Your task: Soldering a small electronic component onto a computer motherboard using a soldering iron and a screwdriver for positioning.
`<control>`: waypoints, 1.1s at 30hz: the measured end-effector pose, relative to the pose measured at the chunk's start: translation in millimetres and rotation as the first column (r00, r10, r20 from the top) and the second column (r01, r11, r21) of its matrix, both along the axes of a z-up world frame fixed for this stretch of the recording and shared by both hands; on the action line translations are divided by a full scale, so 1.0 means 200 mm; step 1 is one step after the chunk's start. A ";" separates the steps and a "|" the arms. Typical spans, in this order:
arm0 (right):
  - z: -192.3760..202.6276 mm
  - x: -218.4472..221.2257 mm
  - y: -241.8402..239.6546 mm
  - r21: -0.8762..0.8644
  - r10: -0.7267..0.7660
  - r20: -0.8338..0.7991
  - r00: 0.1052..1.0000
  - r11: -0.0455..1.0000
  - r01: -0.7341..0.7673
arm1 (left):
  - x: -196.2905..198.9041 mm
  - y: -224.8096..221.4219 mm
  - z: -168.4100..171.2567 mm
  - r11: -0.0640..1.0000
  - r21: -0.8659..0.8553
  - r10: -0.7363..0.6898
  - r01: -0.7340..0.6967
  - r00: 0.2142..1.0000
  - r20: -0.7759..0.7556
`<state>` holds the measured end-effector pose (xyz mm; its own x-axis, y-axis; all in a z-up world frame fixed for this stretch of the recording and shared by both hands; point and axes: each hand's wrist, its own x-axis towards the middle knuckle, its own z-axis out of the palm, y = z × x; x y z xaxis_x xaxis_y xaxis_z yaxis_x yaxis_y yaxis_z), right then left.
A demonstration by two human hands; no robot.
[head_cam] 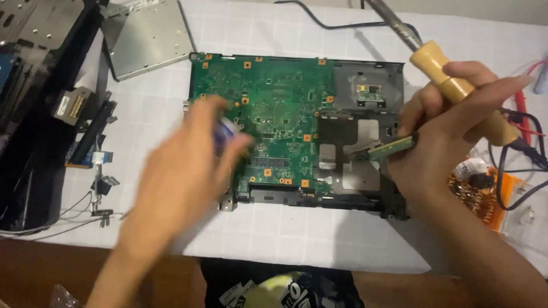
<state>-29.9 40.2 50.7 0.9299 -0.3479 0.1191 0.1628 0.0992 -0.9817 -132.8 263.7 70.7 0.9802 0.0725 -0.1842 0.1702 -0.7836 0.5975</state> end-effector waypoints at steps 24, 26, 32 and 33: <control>0.02 0.00 -0.01 0.051 -0.096 -0.070 0.993 0.994 0.100 | -0.01 0.16 -0.21 0.870 0.324 -0.481 0.372 0.786 0.388; 0.01 0.00 -0.01 0.023 -0.092 -0.049 0.995 0.995 0.093 | 0.01 0.10 -0.17 0.884 0.259 -0.465 0.390 0.796 0.388; -0.05 0.02 -0.07 0.066 0.014 0.036 0.999 0.998 -0.017 | 0.11 -0.17 -0.02 0.866 -0.102 -0.365 0.490 0.758 0.540; -0.07 0.03 -0.08 0.110 0.046 0.066 0.997 0.992 -0.053 | 0.13 -0.21 -0.02 0.861 -0.135 -0.331 0.491 0.741 0.585</control>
